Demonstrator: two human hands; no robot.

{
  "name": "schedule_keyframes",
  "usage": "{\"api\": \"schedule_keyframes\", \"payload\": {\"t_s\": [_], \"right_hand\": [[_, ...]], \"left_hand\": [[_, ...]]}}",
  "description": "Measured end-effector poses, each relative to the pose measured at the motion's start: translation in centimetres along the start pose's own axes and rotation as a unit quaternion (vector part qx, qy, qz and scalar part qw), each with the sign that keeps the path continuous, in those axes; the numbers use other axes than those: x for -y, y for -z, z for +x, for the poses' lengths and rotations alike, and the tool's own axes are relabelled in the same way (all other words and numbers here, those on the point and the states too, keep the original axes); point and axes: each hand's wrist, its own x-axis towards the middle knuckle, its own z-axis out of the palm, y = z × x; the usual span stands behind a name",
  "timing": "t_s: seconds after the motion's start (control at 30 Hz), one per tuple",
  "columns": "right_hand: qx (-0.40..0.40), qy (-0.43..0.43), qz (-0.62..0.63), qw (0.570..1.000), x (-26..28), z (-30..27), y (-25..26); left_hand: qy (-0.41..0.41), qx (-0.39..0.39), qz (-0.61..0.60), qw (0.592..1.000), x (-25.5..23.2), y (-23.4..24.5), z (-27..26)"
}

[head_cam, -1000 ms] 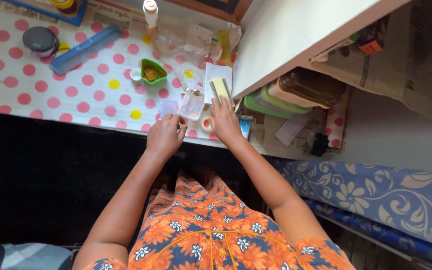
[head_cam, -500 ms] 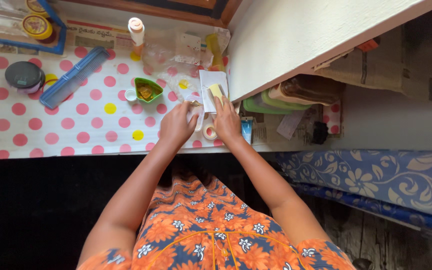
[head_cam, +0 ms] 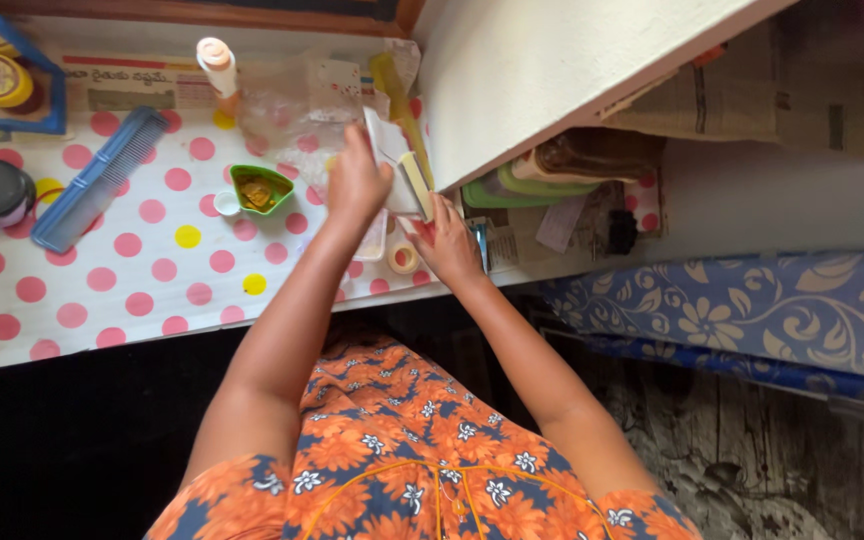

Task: The person moves items between a shelf and a bed, including a gold box, paper slips, a green plastic container, and a white basket containing a hairbrush and clips. They then handle a red mesh bag and place it near other sorted items.

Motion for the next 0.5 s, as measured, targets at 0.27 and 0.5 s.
{"api": "schedule_keyframes", "payload": {"t_s": [0.27, 0.5], "right_hand": [[-0.028, 0.040, -0.099, 0.994, 0.2, 1.6, -2.4], [-0.019, 0.020, -0.135, 0.990, 0.6, 2.6, -3.6]], "left_hand": [[0.015, -0.091, 0.076, 0.993, 0.3, 10.3, -0.2], [0.062, -0.094, 0.110, 0.988, 4.4, 10.2, -1.6]]}}
